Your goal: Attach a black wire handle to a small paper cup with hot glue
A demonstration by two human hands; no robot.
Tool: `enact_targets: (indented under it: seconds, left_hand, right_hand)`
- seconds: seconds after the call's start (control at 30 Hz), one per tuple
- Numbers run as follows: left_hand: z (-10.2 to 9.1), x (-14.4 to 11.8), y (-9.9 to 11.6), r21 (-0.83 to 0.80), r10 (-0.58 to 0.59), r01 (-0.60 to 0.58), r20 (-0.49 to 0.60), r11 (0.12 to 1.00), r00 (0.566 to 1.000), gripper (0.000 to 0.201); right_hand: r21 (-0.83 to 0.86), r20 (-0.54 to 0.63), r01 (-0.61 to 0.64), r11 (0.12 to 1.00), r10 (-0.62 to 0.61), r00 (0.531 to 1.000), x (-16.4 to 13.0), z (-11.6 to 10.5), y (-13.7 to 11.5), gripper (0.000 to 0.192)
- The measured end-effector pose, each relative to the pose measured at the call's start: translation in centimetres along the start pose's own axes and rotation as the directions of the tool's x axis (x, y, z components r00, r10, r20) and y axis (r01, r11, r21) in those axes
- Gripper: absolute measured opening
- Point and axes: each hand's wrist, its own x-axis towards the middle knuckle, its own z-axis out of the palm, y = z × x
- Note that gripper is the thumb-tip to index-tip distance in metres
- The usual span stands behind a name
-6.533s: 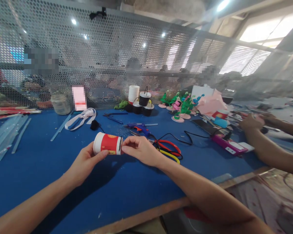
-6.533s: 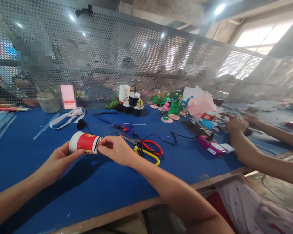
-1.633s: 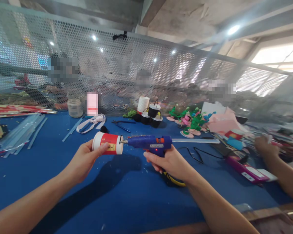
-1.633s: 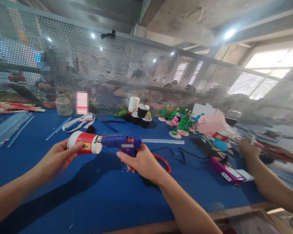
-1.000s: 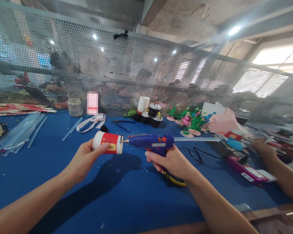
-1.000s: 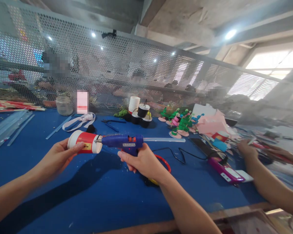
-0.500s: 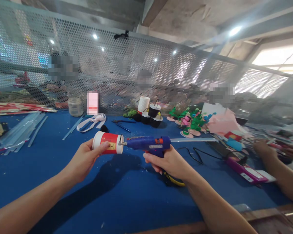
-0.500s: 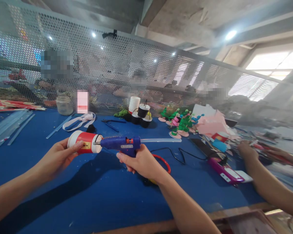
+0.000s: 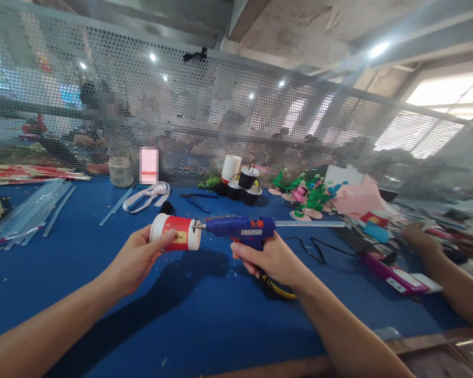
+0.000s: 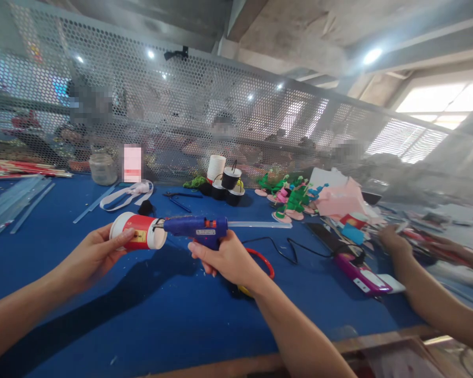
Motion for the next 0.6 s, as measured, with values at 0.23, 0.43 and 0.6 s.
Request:
enact_targets:
  seconds: [0.23, 0.43, 0.6]
  left_hand:
    - [-0.33, 0.19, -0.15, -0.004, -0.007, 0.007, 0.019, 1.000, 1.000, 0.018]
    - [-0.17, 0.03, -0.10, 0.016, -0.003, 0.003, 0.040, 1.000, 0.999, 0.017]
    - [-0.23, 0.08, -0.19, -0.007, -0.016, 0.016, 0.024, 1.000, 1.000, 0.015]
  right_hand:
    - [-0.013, 0.031, -0.015, 1.000, 0.015, 0.999, -0.22, 0.23, -0.27, 0.022]
    - [0.005, -0.013, 0.005, 1.000, -0.005, 1.000, -0.11, 0.06, -0.24, 0.023]
    - [-0.025, -0.008, -0.016, 1.000, 0.016, 1.000, -0.10, 0.08, -0.37, 0.026]
